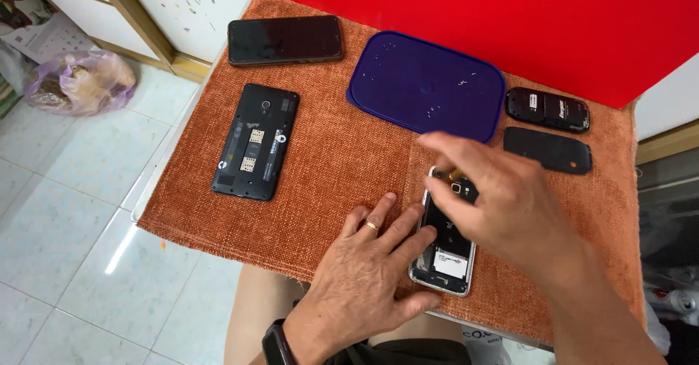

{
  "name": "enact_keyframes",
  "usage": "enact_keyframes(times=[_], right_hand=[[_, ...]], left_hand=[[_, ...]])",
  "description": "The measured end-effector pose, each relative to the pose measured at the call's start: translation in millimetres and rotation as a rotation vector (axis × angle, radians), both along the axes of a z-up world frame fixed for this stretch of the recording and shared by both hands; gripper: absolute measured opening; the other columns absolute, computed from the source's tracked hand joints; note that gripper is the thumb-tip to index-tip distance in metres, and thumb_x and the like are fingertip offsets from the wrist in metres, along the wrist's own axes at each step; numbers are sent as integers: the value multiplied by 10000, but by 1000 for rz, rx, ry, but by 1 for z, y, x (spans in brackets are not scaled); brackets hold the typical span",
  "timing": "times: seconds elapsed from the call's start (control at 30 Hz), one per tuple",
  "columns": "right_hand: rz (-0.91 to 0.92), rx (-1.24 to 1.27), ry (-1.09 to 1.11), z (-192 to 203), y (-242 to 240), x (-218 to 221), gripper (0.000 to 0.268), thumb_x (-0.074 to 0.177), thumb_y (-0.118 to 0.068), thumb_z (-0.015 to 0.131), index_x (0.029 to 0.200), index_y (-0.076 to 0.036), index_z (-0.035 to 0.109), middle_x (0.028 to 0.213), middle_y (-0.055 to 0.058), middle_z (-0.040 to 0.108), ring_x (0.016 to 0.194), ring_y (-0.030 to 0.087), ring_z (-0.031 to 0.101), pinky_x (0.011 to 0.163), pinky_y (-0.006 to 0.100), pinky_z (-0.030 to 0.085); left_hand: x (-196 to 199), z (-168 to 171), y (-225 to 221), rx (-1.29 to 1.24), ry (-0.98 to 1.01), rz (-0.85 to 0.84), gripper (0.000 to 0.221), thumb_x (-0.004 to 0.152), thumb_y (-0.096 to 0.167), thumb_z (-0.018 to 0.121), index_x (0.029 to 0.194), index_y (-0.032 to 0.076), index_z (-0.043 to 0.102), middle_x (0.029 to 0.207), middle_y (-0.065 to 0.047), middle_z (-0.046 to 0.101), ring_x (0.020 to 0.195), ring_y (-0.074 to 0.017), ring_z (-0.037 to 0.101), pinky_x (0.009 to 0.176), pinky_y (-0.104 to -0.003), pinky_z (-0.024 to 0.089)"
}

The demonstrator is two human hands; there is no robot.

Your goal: Removing the back cover of a mobile phone and using a precision tool to work on internal parts.

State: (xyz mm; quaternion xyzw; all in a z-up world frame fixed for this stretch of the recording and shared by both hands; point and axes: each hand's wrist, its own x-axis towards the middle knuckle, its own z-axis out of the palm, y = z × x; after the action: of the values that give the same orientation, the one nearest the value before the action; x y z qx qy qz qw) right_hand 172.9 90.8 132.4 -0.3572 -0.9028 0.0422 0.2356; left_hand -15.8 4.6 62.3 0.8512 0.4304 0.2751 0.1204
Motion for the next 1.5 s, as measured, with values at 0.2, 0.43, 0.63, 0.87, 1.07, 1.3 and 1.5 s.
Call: enact_keyframes(times=[0.2,0.43,0.63,0.87,1.07,1.3,1.5], right_hand=[[-95,-23,-18,7,-2,-3,435,912,19,686,1335,-67,628,1050,52,766,735,168,707,666,341,551],[-40,113,-9,-2,2,-2,329,945,-39,761,1258,-23,662,1069,73,769,794,177,739,723,333,579],[-65,189,-15,-7,4,0,423,919,-61,843,1302,-25,666,958,40,782,798,150,749,674,308,587],[-58,118,-51,1,2,-2,467,893,-3,773,1335,-28,622,947,47,753,733,176,708,688,343,615],[-78,288,-47,-2,2,-5,258,976,-61,796,1213,-47,695,1009,23,767,679,186,670,672,349,563],[-29,230,-57,-4,3,-1,349,929,-22,816,1244,-4,665,1067,84,786,727,159,740,612,311,607],[-25,-100,14,10,-4,-6,439,937,14,643,1366,-77,624,1082,39,746,776,146,707,704,302,579]], left_hand=[[9,1,0,61,-39,50,684,824,577,690,1274,64,640,1427,-146,616,1322,-469,529,1000,-601,376],[8,-4,0,31,-9,41,706,849,613,639,1326,93,631,1470,-123,597,1363,-455,498,1021,-616,360],[7,-3,0,1,-11,41,721,850,619,639,1349,99,618,1489,-116,581,1391,-448,476,1042,-621,347],[8,-2,0,-11,-18,45,717,844,605,655,1346,95,619,1494,-107,567,1385,-451,471,1015,-645,364],[8,-3,0,-22,-12,40,719,853,614,638,1357,103,612,1495,-109,565,1393,-453,460,1052,-634,335],[8,-4,0,-14,-29,49,716,838,612,660,1349,111,625,1479,-106,587,1389,-447,470,1058,-643,337],[9,-5,1,-16,-18,47,727,831,610,670,1350,103,626,1491,-113,571,1377,-458,473,1034,-658,350]])
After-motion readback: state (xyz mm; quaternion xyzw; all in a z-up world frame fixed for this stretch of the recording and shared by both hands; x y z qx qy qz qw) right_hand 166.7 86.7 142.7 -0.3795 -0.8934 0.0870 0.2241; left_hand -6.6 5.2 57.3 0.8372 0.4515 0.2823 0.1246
